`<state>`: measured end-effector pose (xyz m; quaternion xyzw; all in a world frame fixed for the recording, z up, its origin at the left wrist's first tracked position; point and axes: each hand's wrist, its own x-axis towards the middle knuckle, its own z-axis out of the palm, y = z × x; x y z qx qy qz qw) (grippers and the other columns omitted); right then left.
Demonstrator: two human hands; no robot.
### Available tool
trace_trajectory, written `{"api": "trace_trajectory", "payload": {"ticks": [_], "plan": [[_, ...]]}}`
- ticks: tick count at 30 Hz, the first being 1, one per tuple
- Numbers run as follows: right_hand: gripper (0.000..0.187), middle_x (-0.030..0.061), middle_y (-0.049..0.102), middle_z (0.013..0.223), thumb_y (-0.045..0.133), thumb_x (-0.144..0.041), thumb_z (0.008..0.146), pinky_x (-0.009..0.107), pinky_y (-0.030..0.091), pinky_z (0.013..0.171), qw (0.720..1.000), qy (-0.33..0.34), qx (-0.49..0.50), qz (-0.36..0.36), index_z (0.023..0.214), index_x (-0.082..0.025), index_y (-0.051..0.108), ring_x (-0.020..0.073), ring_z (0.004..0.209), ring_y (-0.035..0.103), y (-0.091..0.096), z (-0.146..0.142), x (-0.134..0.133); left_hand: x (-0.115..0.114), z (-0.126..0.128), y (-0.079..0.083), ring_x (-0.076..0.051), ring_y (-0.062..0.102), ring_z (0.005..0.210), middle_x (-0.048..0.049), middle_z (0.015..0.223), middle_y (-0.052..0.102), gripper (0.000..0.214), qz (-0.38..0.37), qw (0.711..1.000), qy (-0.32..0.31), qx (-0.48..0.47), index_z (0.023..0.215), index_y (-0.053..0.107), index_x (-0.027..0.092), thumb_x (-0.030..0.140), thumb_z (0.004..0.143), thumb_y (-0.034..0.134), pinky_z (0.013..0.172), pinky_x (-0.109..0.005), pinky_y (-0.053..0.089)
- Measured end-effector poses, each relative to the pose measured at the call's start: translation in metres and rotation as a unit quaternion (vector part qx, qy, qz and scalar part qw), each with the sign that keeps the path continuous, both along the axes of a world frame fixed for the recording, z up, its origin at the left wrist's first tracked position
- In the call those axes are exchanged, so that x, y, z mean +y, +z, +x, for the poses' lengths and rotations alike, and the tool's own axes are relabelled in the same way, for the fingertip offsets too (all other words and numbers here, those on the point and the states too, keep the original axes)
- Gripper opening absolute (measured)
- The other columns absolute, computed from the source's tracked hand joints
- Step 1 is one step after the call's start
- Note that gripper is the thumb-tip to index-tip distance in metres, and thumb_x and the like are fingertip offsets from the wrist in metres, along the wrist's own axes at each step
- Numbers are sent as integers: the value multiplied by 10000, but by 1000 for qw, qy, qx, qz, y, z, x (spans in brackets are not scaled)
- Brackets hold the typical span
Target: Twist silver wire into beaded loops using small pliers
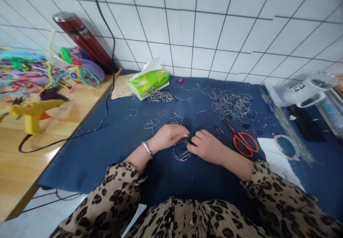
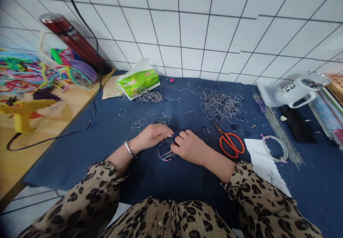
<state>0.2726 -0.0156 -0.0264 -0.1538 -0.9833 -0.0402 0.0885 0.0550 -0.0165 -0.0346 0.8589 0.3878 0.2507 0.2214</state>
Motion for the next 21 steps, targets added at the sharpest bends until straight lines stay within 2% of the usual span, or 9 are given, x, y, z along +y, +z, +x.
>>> {"api": "trace_trajectory", "payload": {"ticks": [8, 13, 18, 21], "plan": [[232, 49, 511, 771, 374, -164, 884, 334, 270, 701, 1000, -18, -22, -5, 931, -188, 600, 180, 785, 377, -2, 0, -1, -1, 2, 3, -130, 617, 774, -27, 866, 672, 205, -43, 998, 24, -30, 936, 628, 184, 270, 891, 447, 717, -246, 478], [215, 53, 514, 784, 397, -170, 862, 338, 284, 711, 999, -29, -20, -13, 940, -179, 597, 189, 803, 379, 1, -1, 0, -2, 3, 5, -96, 600, 646, -12, 787, 649, 195, -105, 991, 34, -73, 923, 624, 175, 260, 887, 452, 637, -210, 472], [195, 56, 532, 796, 443, -168, 822, 338, 304, 730, 999, -29, 17, -29, 939, -171, 599, 192, 813, 393, 0, 1, 0, 0, 1, 1, -75, 580, 546, 0, 733, 628, 185, -190, 970, 52, -140, 911, 610, 168, 271, 880, 458, 554, -191, 463], [149, 55, 542, 800, 467, -183, 814, 333, 316, 749, 994, -63, 61, -59, 877, -163, 600, 189, 824, 416, -1, 2, -1, 1, -1, 1, -72, 578, 546, 0, 729, 625, 176, -188, 965, 84, -160, 874, 611, 166, 274, 872, 473, 551, -186, 458]]}}
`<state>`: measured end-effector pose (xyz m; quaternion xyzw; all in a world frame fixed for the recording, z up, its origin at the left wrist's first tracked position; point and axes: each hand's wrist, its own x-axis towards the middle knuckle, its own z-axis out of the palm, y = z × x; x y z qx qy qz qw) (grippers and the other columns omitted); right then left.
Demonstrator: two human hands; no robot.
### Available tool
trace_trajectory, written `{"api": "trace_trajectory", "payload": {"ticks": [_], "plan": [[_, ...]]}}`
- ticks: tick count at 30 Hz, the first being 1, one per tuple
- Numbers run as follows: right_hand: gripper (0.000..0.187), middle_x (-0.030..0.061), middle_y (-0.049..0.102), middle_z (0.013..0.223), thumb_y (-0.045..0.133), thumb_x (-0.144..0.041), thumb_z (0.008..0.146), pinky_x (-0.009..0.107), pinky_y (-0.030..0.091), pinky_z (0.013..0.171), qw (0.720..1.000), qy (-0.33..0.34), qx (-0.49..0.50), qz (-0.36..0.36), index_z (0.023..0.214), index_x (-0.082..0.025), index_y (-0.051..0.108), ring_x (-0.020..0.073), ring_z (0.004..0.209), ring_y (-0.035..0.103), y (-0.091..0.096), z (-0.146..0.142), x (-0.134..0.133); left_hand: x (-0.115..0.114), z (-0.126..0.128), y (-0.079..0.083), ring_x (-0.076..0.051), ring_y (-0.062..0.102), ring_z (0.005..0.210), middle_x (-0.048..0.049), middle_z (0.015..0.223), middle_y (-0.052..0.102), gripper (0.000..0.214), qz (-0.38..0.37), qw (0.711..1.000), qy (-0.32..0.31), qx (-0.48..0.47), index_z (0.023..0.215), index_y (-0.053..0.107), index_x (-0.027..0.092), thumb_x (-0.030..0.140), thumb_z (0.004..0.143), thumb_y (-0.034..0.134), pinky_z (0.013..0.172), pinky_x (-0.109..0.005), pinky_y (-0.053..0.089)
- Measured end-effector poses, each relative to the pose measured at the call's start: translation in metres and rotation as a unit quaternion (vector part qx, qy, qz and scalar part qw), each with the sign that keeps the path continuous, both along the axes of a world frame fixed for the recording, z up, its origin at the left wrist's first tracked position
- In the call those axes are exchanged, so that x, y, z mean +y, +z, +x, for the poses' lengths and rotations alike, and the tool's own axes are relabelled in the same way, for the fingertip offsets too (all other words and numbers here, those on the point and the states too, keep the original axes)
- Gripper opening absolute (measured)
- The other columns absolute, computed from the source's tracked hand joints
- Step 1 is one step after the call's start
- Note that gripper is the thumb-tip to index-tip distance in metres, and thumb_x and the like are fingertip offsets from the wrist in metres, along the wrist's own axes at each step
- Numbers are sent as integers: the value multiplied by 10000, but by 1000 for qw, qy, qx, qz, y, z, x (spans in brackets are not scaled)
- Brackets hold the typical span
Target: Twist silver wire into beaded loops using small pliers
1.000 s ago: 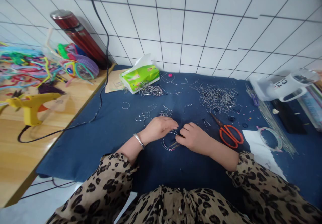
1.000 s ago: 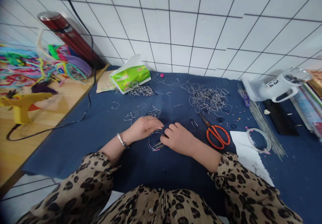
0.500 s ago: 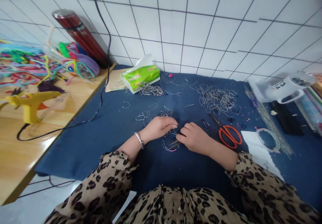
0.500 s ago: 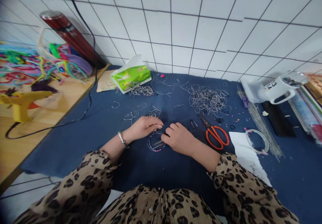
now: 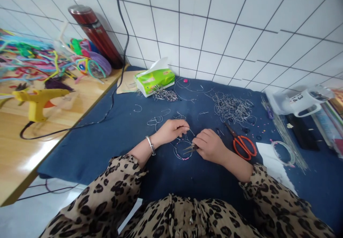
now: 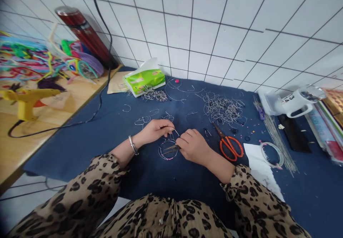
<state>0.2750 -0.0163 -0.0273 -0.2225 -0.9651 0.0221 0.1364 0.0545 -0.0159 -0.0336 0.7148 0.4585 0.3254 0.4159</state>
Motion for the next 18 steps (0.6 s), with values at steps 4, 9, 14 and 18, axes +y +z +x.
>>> {"api": "trace_trajectory", "payload": {"ticks": [4, 9, 14, 18], "plan": [[141, 48, 553, 797, 490, -262, 836, 297, 338, 752, 994, -72, 4, -85, 808, -165, 589, 163, 800, 458, 2, -4, -1, 1, -3, 3, -65, 564, 533, 2, 723, 626, 172, 53, 992, 114, -9, 870, 616, 172, 281, 866, 482, 535, -178, 442], [268, 28, 562, 770, 524, -441, 818, 254, 340, 690, 969, -149, -100, -168, 751, -189, 583, 147, 772, 503, 6, -19, 0, 1, -6, 5, -76, 551, 525, 2, 684, 627, 184, 100, 975, 199, -12, 859, 625, 181, 291, 867, 478, 528, -190, 432], [245, 20, 582, 805, 537, -438, 790, 244, 319, 636, 948, -200, -159, -189, 752, -201, 586, 143, 749, 528, 7, -30, 3, 0, -7, 7, -80, 545, 541, 4, 698, 623, 175, 113, 968, 225, -17, 845, 627, 191, 279, 865, 477, 536, -196, 429], [175, 15, 591, 811, 498, -351, 800, 237, 320, 653, 948, -204, -161, -183, 771, -206, 592, 138, 764, 537, 6, -32, 2, -2, -7, 8, -79, 539, 538, 11, 683, 618, 169, 119, 967, 226, -19, 842, 628, 194, 275, 862, 481, 535, -195, 422]]}}
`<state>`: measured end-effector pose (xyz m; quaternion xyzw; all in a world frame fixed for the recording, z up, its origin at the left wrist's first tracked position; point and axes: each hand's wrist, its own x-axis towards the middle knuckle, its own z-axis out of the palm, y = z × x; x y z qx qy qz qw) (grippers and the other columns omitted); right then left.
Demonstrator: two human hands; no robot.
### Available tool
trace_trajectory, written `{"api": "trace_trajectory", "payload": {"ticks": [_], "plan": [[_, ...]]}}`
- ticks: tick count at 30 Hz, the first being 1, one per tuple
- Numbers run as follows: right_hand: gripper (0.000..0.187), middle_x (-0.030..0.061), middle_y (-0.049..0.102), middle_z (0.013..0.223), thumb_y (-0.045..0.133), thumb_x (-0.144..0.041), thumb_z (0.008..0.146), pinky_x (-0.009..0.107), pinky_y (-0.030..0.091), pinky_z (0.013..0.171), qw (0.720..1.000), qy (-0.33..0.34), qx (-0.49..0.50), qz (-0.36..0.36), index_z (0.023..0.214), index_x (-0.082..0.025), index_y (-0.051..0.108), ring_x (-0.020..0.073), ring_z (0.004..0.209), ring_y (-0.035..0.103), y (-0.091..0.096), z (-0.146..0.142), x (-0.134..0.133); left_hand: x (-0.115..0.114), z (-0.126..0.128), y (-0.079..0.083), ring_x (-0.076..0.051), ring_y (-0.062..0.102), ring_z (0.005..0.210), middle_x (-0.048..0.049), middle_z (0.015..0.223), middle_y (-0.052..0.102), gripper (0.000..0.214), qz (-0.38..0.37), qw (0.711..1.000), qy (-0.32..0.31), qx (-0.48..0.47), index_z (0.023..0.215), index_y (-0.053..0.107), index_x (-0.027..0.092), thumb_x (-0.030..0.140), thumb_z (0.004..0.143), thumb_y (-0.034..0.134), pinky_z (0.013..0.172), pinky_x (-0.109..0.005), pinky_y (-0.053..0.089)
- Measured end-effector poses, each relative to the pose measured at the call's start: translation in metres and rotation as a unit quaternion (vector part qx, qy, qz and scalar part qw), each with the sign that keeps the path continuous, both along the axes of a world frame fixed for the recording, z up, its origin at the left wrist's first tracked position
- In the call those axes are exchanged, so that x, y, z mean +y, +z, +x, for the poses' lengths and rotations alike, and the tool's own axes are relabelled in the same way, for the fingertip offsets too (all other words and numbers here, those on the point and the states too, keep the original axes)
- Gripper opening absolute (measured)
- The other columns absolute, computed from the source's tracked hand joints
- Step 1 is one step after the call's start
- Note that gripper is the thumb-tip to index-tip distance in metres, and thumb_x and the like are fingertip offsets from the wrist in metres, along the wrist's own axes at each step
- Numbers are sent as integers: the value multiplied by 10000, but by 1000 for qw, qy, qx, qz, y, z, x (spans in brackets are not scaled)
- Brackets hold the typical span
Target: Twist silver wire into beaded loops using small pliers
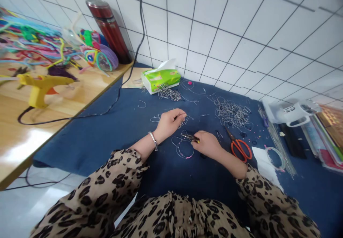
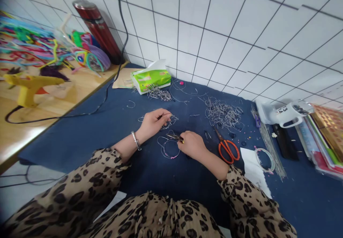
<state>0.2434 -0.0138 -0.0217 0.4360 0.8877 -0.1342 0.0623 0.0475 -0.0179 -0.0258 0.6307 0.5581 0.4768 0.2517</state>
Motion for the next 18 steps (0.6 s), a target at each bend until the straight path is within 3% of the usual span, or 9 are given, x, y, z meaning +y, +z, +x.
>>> {"api": "trace_trajectory", "payload": {"ticks": [9, 18], "plan": [[199, 22, 605, 819, 494, -374, 799, 240, 334, 646, 1000, -7, -2, 14, 792, -204, 598, 144, 759, 553, -1, -4, 0, 3, -6, -2, -79, 548, 505, 4, 691, 633, 172, -3, 996, 64, -64, 861, 610, 186, 305, 852, 486, 502, -195, 422], [136, 21, 600, 752, 507, -281, 758, 222, 322, 629, 999, -14, 34, 1, 728, -183, 596, 127, 708, 528, 4, -1, 3, 0, -4, 1, -76, 550, 498, 3, 694, 639, 177, 1, 994, 68, -83, 855, 615, 183, 316, 845, 499, 500, -195, 430]]}}
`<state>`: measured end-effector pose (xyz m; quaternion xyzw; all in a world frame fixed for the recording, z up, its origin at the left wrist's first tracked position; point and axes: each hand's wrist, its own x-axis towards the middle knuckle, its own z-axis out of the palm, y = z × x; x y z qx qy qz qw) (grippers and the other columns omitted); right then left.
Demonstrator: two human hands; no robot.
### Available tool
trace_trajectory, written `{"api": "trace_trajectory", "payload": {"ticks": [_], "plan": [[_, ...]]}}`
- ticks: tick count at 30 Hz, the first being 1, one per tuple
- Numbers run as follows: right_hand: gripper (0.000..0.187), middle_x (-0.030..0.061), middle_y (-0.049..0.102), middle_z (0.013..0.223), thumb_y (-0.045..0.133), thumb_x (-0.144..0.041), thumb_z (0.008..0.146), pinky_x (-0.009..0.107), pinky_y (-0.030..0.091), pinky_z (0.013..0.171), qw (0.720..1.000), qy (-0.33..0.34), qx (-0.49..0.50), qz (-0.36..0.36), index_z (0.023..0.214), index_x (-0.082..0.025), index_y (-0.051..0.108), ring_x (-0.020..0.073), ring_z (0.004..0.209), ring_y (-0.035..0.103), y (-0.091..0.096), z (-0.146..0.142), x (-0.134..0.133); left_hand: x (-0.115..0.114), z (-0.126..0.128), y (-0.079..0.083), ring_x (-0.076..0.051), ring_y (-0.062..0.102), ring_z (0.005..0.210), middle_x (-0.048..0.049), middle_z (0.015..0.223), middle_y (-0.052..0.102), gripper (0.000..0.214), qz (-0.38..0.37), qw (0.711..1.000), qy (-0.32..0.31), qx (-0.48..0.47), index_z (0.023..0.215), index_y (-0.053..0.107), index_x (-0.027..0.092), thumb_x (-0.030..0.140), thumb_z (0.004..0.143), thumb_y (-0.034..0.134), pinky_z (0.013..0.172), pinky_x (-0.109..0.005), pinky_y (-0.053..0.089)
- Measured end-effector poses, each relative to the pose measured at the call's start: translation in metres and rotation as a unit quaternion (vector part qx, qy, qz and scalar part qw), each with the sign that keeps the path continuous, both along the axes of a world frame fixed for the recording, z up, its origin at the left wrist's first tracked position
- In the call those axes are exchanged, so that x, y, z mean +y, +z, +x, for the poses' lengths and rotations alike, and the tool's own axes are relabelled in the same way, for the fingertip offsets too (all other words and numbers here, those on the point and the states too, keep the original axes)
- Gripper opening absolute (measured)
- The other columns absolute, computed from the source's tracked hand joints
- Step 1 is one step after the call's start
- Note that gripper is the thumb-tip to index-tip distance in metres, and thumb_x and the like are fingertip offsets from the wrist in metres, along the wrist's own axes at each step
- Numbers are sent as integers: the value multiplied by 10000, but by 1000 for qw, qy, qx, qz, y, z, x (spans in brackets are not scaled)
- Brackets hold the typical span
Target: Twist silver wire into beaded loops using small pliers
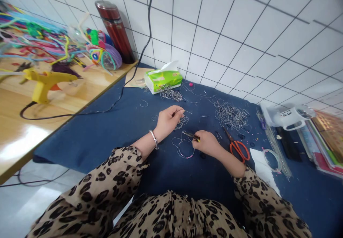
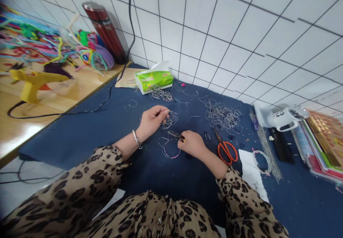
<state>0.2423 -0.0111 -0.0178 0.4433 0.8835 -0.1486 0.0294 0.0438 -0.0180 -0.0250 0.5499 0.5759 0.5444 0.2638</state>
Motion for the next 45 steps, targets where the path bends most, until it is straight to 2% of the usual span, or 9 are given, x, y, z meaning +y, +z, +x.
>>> {"api": "trace_trajectory", "payload": {"ticks": [6, 12, 19, 22, 25, 28, 33, 40, 45], "plan": [[207, 14, 594, 748, 512, -347, 786, 210, 318, 617, 998, -1, 58, -37, 742, -174, 616, 115, 691, 513, 7, -1, 11, -1, -4, 8, -68, 531, 513, -7, 712, 639, 181, 29, 997, 60, -41, 863, 608, 176, 321, 853, 499, 514, -190, 432], [240, 21, 613, 791, 574, -408, 744, 216, 319, 619, 997, 15, 51, -57, 800, -186, 645, 132, 725, 537, 5, -22, 30, 2, -10, 14, -66, 517, 510, -11, 707, 627, 195, 73, 988, 110, -78, 872, 600, 171, 343, 853, 511, 507, -190, 435], [210, 23, 625, 734, 523, -359, 751, 236, 278, 558, 998, 42, 21, -44, 718, -190, 644, 134, 661, 524, 3, -33, 34, -13, 0, 20, -66, 535, 518, -11, 727, 641, 176, 112, 989, 95, -15, 908, 613, 172, 309, 857, 516, 535, -197, 449], [196, -2, 581, 616, 531, -336, 728, 229, 267, 528, 994, 26, 49, -98, 681, -179, 638, 111, 582, 486, 5, -31, 40, -22, 5, 23, -86, 576, 575, -13, 736, 657, 144, 136, 986, 86, 44, 911, 633, 180, 265, 842, 539, 596, -217, 473], [168, -40, 527, 561, 563, -318, 691, 204, 282, 521, 971, 4, 129, -202, 699, -171, 644, 81, 539, 447, 6, -25, 50, -28, 8, 23, -118, 624, 676, -21, 763, 685, 129, 166, 978, 56, 117, 913, 649, 189, 216, 816, 569, 664, -237, 488], [183, -60, 471, 530, 614, -337, 651, 191, 293, 506, 932, -33, 215, -290, 680, -157, 634, 60, 508, 400, 5, -19, 59, -28, 12, 19, -127, 640, 704, -26, 791, 703, 127, 190, 961, -4, 201, 900, 657, 188, 194, 808, 570, 683, -237, 490], [181, -61, 480, 527, 655, -305, 607, 181, 323, 468, 861, -87, 285, -412, 689, -149, 614, 49, 472, 406, 1, -7, 68, -21, 20, 4, -160, 654, 761, -49, 802, 713, 156, 166, 945, -49, 278, 886, 670, 189, 246, 831, 535, 732, -270, 503], [122, -52, 518, 530, 632, -234, 604, 172, 352, 451, 812, -75, 334, -473, 682, -143, 613, 45, 455, 438, -3, 5, 71, -16, 20, -7, -169, 656, 824, -52, 865, 715, 163, 160, 943, -78, 281, 926, 661, 206, 228, 839, 525, 760, -293, 518], [94, -56, 507, 520, 608, -200, 606, 175, 364, 456, 798, -66, 358, -479, 677, -139, 605, 44, 447, 433, -5, 8, 70, -18, 24, -10, -171, 658, 821, -52, 874, 714, 157, 158, 941, -93, 284, 931, 660, 211, 222, 832, 539, 755, -301, 519]]}}
